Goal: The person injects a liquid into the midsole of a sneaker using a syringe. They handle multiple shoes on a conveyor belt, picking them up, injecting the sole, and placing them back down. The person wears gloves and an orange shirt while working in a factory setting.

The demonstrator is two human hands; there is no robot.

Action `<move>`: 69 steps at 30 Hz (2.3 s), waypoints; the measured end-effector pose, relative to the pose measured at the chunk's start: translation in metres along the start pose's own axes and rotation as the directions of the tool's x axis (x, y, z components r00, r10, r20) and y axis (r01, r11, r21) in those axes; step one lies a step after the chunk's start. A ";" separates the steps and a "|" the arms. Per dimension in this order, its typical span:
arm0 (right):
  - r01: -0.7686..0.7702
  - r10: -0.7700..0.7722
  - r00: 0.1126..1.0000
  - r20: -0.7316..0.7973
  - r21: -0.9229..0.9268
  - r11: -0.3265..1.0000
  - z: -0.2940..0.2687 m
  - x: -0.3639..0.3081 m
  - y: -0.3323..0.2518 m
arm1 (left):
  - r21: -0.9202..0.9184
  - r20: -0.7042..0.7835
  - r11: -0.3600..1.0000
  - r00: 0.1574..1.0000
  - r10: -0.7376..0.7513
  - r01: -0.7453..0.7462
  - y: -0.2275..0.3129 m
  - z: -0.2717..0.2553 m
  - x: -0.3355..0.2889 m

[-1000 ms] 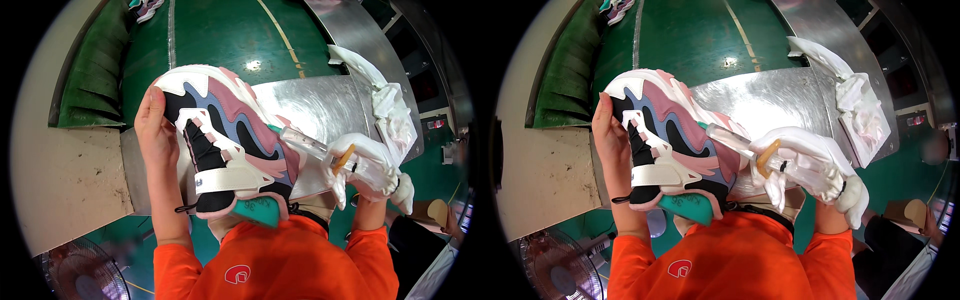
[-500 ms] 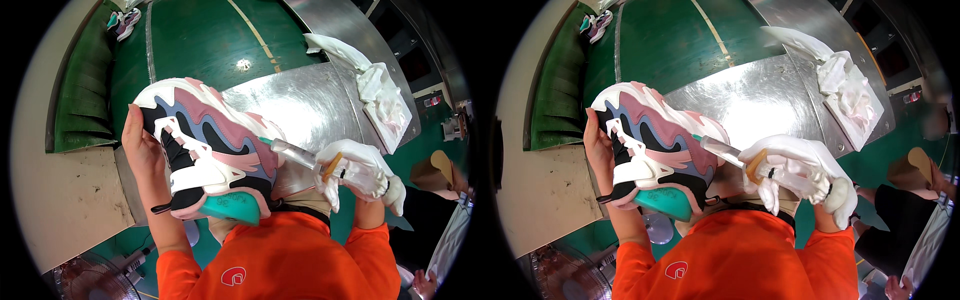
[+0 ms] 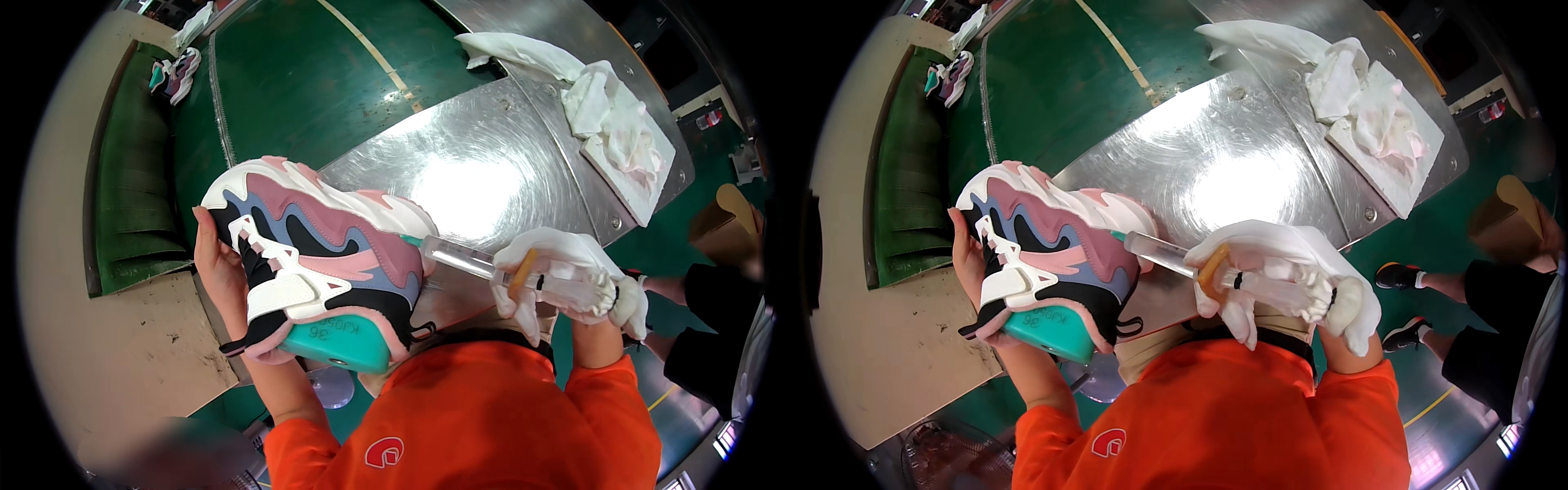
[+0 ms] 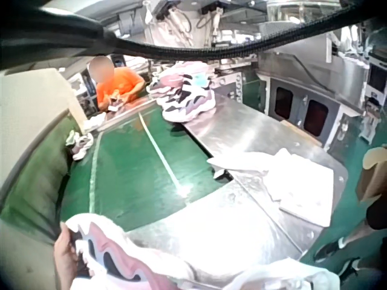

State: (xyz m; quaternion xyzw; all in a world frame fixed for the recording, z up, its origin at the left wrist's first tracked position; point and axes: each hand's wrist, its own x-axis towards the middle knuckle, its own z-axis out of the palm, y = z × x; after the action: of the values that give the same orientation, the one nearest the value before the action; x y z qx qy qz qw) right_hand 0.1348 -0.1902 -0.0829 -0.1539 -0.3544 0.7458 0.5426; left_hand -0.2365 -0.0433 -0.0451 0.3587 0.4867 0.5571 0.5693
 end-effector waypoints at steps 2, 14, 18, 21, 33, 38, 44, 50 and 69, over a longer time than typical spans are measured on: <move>-0.022 0.022 1.000 0.010 0.044 0.999 -0.002 -0.003 0.002 | 0.024 -0.015 1.000 1.000 -0.008 0.008 0.001 0.010 -0.005; -0.270 0.284 0.955 -0.086 0.139 0.953 0.021 -0.006 -0.013 | 0.017 -0.126 0.993 0.986 -0.112 0.115 0.005 0.060 -0.031; -0.126 0.122 0.992 0.031 0.254 0.959 0.011 -0.012 0.008 | 0.049 -0.119 0.995 0.990 -0.079 0.085 0.002 0.062 -0.029; -0.188 0.209 0.978 -0.024 0.346 0.919 0.014 -0.014 0.008 | 0.140 -0.152 0.989 0.988 -0.032 0.054 0.000 0.064 -0.027; -0.140 0.162 0.986 -0.030 0.365 0.920 0.009 -0.011 0.012 | 0.398 0.506 0.584 0.701 0.503 -0.707 -0.021 -0.043 0.031; -0.093 0.122 0.991 -0.047 0.399 0.912 0.007 -0.011 0.024 | 0.366 0.494 0.722 0.780 0.384 -0.587 -0.016 -0.049 0.017; -0.145 0.216 0.956 -0.196 0.321 0.936 0.022 -0.013 0.015 | 0.447 -0.132 0.873 0.979 -0.154 0.197 0.001 -0.019 -0.064; 0.101 -0.099 0.995 -0.021 0.304 0.947 0.011 -0.015 0.041 | 0.387 -0.107 0.858 0.941 -0.321 0.336 0.004 -0.027 -0.111; 0.072 -0.090 0.995 0.032 0.365 0.928 0.018 -0.017 0.040 | 0.289 -0.088 0.845 0.892 -0.444 0.449 0.001 -0.007 -0.163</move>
State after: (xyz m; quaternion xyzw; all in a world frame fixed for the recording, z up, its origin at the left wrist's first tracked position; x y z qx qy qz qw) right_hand 0.1023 -0.2187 -0.1007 -0.0181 -0.2296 0.7790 0.5832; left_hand -0.2281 -0.2044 -0.0210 0.3137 0.6408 0.3317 0.6172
